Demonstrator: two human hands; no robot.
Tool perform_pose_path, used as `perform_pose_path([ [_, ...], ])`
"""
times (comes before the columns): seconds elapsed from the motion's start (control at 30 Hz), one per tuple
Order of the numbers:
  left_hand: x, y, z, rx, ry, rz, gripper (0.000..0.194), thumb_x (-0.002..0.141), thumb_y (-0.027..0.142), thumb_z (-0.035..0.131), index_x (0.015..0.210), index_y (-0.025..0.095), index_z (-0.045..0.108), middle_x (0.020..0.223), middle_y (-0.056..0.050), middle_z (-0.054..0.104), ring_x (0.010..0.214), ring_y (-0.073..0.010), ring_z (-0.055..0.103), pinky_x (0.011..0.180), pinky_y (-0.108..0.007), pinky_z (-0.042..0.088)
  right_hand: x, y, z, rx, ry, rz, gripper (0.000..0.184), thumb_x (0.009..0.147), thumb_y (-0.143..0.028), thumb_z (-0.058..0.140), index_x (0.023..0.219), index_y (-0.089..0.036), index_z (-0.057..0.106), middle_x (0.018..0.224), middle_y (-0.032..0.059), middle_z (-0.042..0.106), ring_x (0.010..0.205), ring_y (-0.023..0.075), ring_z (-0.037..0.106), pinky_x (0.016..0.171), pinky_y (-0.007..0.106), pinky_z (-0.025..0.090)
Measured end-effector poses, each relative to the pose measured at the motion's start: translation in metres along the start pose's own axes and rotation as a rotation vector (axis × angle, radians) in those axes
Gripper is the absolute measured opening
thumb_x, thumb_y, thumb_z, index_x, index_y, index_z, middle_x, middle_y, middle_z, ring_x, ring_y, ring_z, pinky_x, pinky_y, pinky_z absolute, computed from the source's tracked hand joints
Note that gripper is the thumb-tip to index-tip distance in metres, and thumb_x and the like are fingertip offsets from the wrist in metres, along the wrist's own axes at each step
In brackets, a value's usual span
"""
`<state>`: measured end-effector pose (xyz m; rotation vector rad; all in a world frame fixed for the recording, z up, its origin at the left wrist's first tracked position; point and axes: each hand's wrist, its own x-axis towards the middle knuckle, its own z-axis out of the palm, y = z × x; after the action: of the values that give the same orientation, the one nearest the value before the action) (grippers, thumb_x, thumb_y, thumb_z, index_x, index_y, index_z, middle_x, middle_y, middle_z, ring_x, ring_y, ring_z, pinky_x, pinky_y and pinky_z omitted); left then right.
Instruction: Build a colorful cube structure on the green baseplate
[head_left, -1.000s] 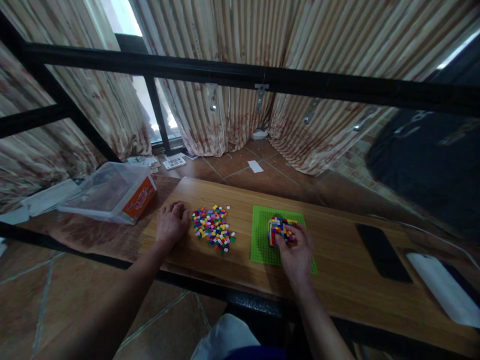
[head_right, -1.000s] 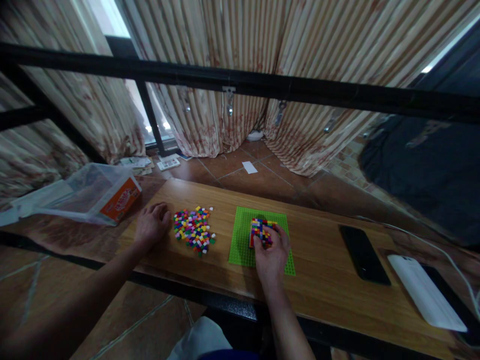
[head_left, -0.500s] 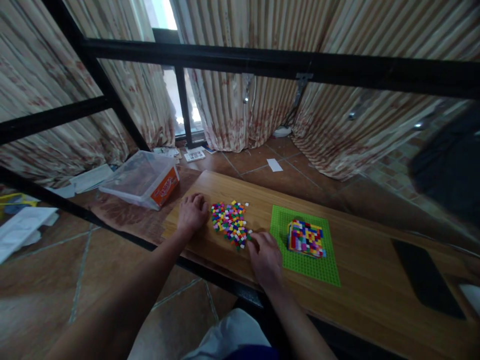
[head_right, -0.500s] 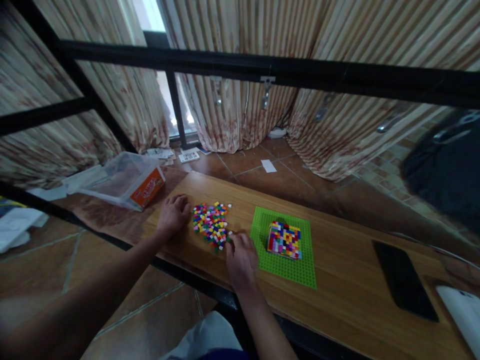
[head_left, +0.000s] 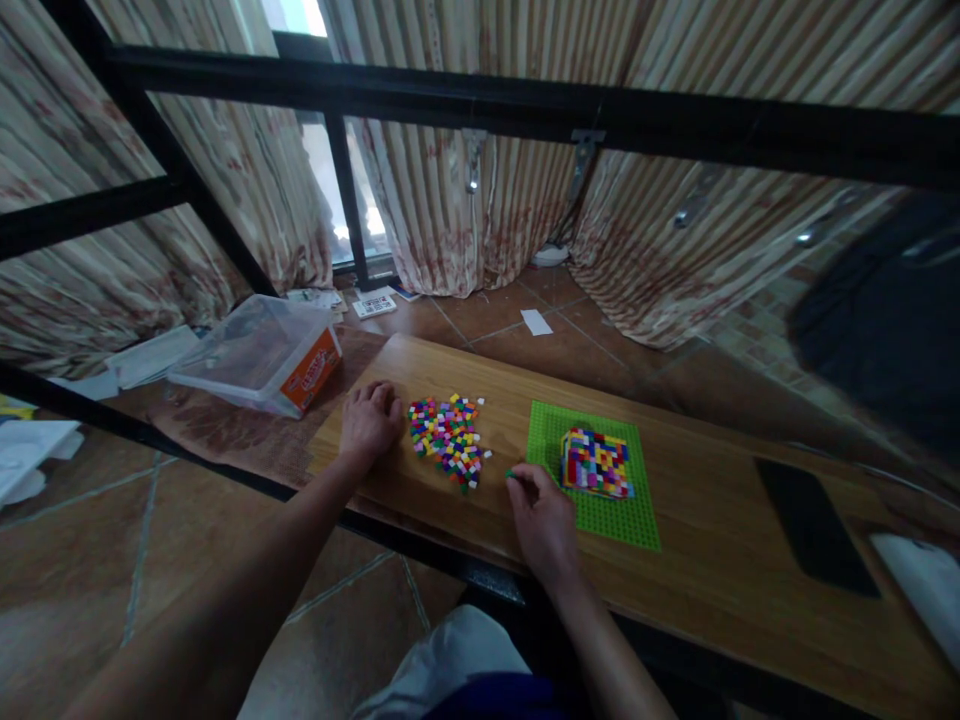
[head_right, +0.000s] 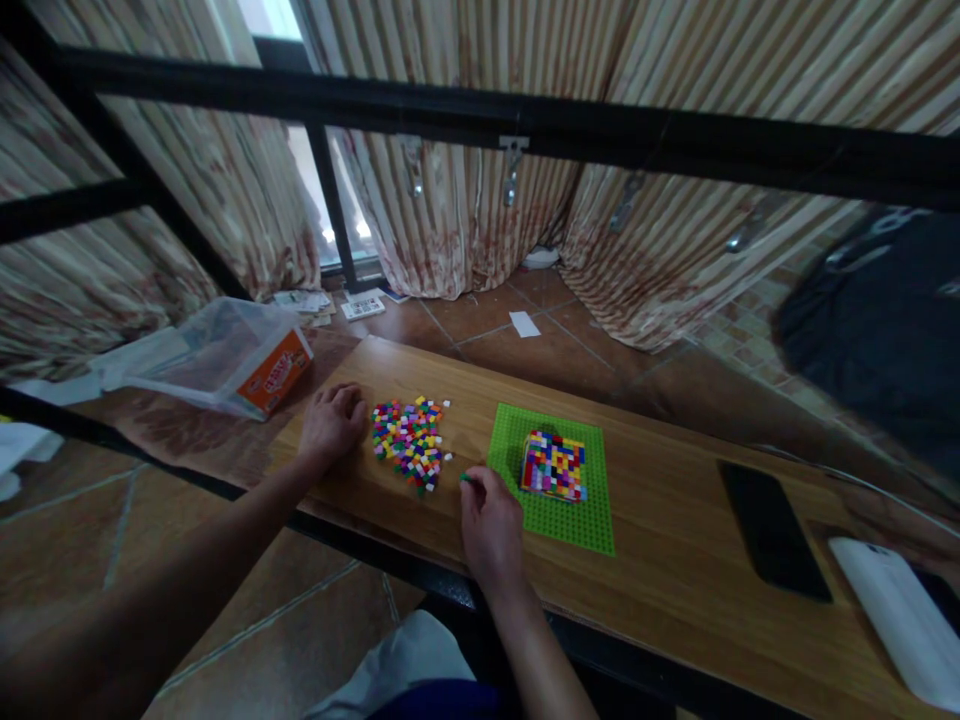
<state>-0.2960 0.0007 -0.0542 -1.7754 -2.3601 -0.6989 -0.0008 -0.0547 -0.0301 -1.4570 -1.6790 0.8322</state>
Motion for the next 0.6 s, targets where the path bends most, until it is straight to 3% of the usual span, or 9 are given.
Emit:
perform_pose_path([
  [0.17, 0.001, -0.001, 0.001, -0.016, 0.001, -0.007, 0.034, 0.089, 0.034, 0.049, 0.114, 0.017, 0.066, 0.124, -0.012, 0.064, 0.115, -0.0308, 0.054, 0.105, -0.045, 0.040, -0.014, 0.010, -0.028, 0.288, 0.104, 0.187, 0.028, 0.081, -0.044, 0.064, 0.097, -0.022, 0.072, 0.089, 0.0041, 0.074, 0.076, 0.0185, 0.067, 0.073, 0.034, 0.053],
  [0.3, 0.001, -0.001, 0.002, -0.035, 0.005, -0.020, 0.035, 0.088, 0.035, 0.050, 0.114, 0.017, 0.066, 0.125, -0.012, 0.064, 0.116, -0.0309, 0.054, 0.105, -0.046, 0.040, -0.020, 0.016, -0.048, 0.394, 0.200, 0.304, 0.033, 0.075, -0.047, 0.071, 0.097, -0.023, 0.075, 0.085, 0.0036, 0.075, 0.068, 0.0173, 0.067, 0.068, 0.034, 0.054],
  [0.6, 0.003, -0.004, 0.004, -0.011, 0.025, 0.016, 0.036, 0.087, 0.036, 0.049, 0.113, 0.017, 0.066, 0.123, -0.013, 0.065, 0.113, -0.0322, 0.055, 0.101, -0.047, 0.041, -0.020, 0.030, -0.071, 0.484, 0.310, 0.355, 0.038, 0.073, -0.050, 0.074, 0.095, -0.020, 0.073, 0.080, 0.0029, 0.073, 0.067, 0.0150, 0.066, 0.066, 0.032, 0.055],
])
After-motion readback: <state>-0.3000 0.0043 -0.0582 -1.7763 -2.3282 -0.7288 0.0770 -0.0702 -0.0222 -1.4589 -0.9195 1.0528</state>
